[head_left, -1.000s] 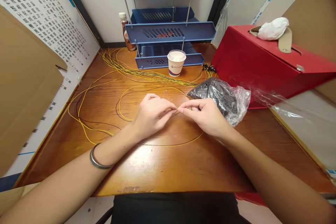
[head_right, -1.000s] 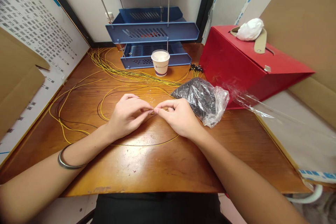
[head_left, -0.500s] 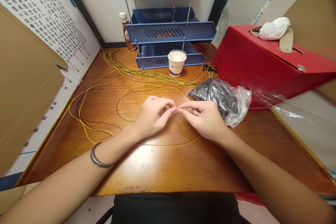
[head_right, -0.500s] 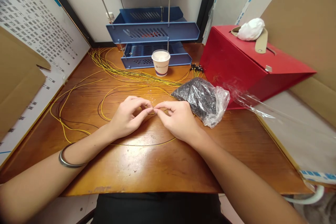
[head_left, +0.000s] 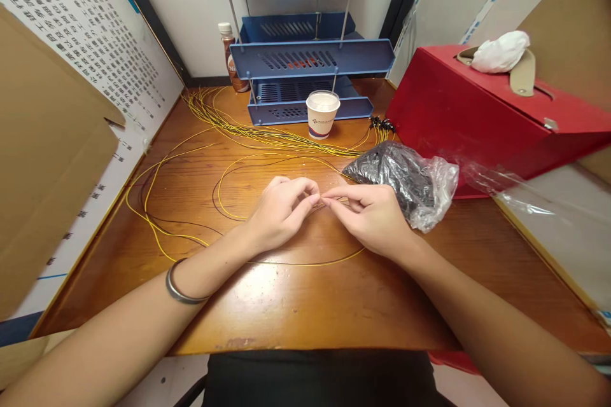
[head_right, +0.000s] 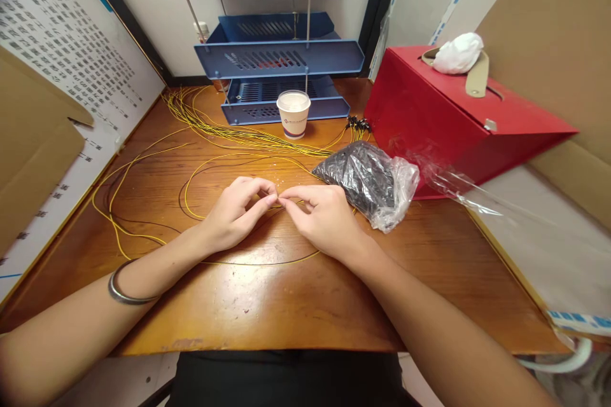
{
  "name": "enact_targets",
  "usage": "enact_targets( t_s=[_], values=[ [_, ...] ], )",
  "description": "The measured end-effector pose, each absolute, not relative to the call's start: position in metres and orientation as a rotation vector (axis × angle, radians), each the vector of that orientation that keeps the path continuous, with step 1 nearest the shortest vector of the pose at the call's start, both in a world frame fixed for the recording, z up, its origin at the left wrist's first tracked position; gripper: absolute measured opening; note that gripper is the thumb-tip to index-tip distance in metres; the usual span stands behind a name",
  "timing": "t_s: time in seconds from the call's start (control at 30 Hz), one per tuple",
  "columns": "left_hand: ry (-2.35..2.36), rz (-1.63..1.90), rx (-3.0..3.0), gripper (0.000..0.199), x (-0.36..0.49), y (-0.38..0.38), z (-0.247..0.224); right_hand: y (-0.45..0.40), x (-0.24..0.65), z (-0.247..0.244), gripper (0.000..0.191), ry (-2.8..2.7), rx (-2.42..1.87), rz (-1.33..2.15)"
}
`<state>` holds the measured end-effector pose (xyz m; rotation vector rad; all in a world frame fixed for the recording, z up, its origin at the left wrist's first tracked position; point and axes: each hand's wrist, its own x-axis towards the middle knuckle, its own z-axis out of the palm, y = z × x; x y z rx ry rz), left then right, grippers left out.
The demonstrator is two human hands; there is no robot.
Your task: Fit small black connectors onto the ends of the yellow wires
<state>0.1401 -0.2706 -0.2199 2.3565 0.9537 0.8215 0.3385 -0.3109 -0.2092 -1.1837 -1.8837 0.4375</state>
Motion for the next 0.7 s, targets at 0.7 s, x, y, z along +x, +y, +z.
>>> enact_targets(
  t_s=[0.7],
  values=[
    [0.932, 0.686, 2.365, 0.024, 0.1403, -0.2708, -0.2203, -0.3119, 0.3381, -0.2081, 0.021, -1.867, -1.254, 0.61]
  ],
)
